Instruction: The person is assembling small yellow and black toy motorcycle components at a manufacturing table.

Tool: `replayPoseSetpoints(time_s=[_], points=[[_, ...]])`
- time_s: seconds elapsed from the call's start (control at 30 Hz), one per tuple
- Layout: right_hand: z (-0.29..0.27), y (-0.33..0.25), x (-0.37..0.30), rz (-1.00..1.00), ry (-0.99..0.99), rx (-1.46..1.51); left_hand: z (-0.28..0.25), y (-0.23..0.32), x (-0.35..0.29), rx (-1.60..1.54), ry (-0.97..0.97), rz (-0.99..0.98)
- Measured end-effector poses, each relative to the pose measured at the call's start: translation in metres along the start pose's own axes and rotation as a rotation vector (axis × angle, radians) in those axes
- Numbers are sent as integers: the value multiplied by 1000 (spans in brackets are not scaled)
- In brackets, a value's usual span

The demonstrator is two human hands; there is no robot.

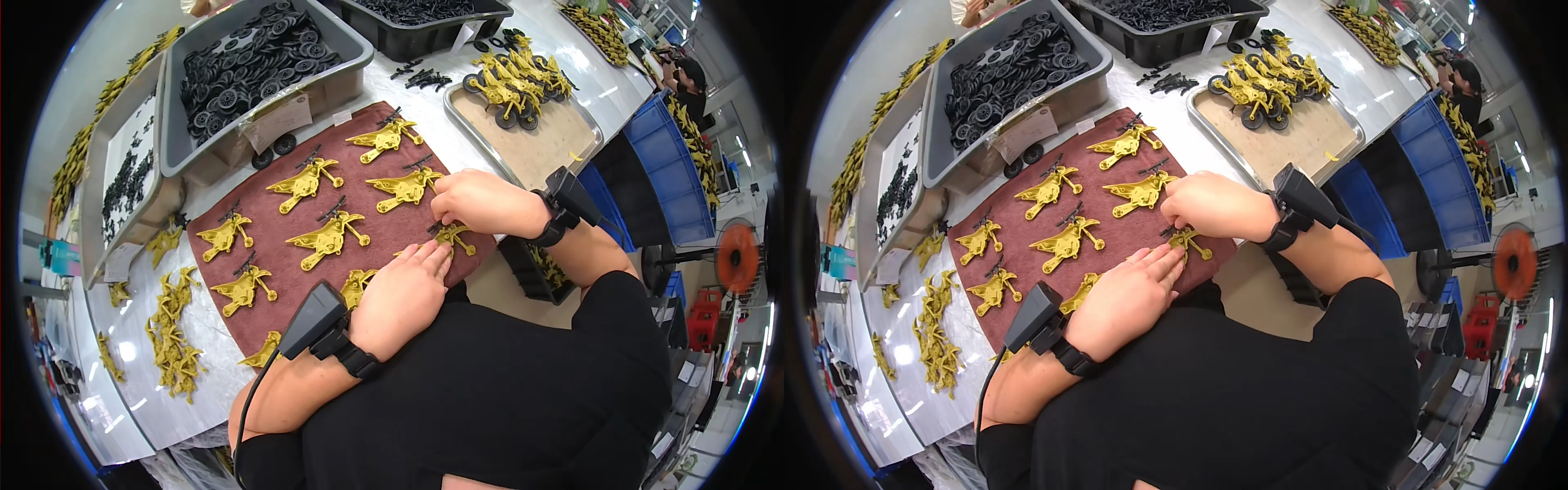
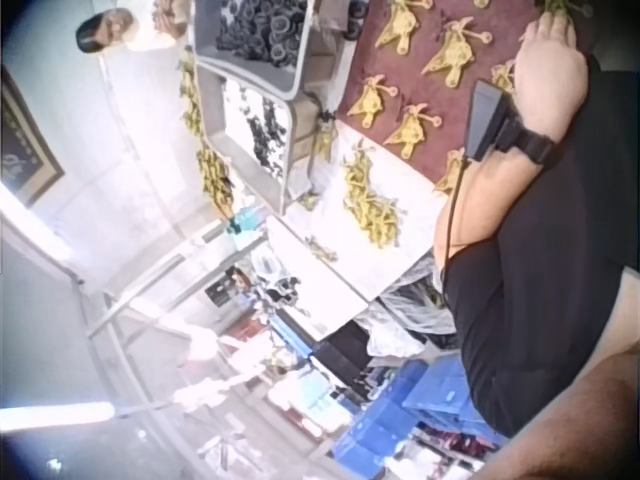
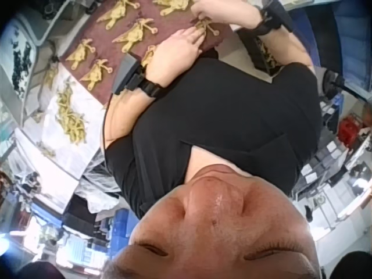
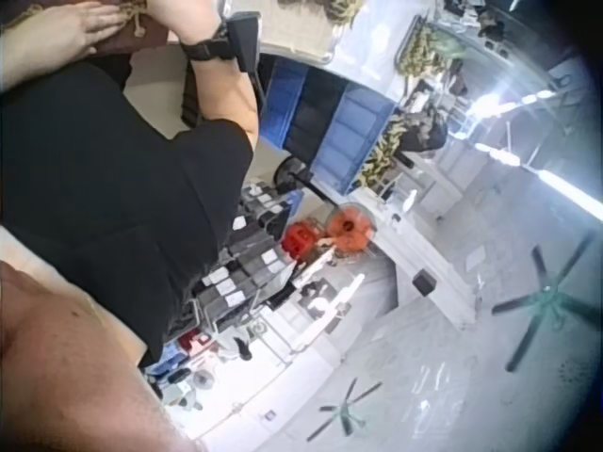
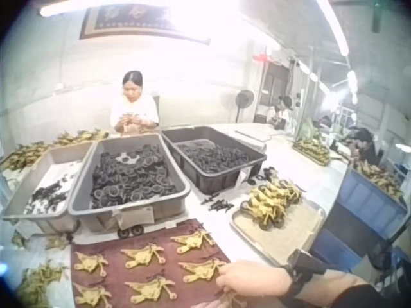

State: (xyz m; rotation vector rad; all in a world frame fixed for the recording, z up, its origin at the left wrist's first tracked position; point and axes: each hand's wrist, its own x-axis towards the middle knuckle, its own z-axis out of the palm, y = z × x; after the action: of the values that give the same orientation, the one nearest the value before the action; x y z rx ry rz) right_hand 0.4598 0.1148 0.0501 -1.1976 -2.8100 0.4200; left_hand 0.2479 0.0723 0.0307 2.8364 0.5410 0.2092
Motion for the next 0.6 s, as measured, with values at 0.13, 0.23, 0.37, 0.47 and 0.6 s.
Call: replayPoseSetpoints(time_s=[0.13,0.23,0.37,0.47,0.6], points=[[1,-1,-4,105,-57,69,3,2,0,62,92,35],[0,-3,-6,100,-38,28,-1,4,1,4,31,10],[-1,-3,-10,151,-38,88,-2,4,1,-50,-20,-17],[3,2,-10,150,-62,181,0,4,1,-34,-37,-15],[14,-9,-7,157,17,65,0,3,2,-35,-53,-19]])
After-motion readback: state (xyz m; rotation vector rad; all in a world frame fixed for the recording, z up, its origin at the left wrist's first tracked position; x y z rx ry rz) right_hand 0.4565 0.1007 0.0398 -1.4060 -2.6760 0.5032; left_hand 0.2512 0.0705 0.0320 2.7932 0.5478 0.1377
